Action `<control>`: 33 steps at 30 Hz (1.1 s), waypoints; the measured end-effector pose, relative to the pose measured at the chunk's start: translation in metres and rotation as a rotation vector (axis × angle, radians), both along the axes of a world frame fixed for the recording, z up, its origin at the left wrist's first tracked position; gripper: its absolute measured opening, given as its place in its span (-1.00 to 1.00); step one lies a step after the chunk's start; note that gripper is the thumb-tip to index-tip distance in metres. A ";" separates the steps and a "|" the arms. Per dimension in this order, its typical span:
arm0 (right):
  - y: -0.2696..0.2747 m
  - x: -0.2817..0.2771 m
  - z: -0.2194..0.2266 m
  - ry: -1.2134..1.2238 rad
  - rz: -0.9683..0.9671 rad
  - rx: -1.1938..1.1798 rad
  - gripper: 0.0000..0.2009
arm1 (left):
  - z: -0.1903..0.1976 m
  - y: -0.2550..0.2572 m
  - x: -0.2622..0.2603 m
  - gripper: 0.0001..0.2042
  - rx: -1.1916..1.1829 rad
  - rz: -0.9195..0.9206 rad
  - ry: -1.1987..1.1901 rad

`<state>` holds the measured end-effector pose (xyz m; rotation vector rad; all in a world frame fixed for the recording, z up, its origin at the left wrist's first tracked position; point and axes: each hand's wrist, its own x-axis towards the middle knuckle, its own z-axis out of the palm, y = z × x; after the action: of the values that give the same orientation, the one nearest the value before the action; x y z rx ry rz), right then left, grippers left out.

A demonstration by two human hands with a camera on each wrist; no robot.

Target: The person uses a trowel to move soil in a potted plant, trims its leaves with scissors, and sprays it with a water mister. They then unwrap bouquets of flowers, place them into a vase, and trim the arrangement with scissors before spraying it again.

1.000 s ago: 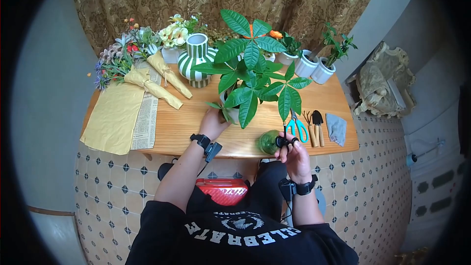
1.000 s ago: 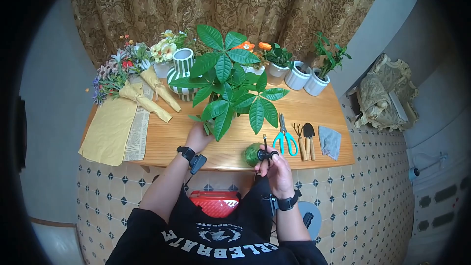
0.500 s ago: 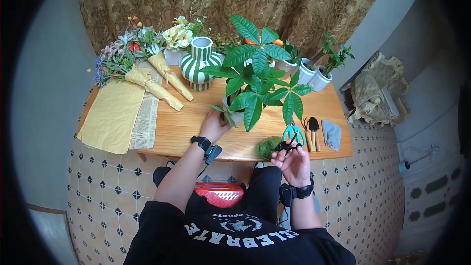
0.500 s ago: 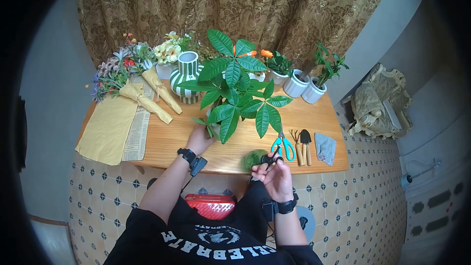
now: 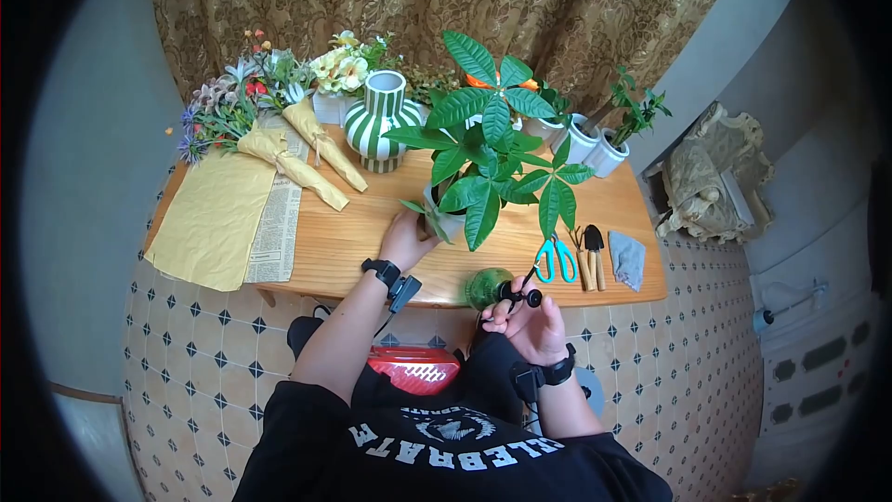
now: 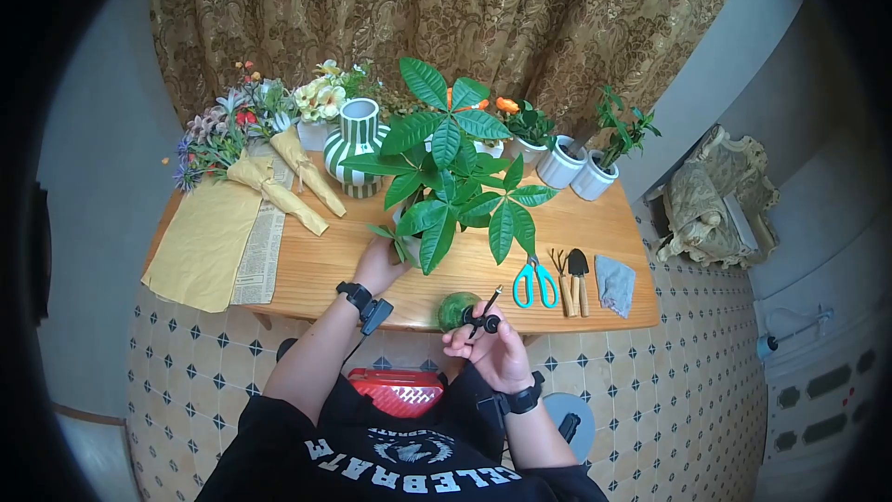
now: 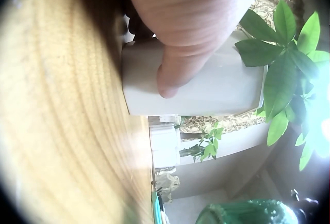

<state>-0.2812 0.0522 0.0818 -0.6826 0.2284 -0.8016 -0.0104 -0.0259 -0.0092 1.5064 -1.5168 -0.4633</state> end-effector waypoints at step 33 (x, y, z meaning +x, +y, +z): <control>0.017 0.012 0.024 0.330 0.216 -0.294 -0.55 | -0.001 0.001 -0.002 -0.53 -0.011 0.020 -0.022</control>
<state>-0.2693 0.0693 0.1056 -1.0992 0.3325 -0.5151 -0.0121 -0.0254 -0.0105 1.5218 -1.5173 -0.4271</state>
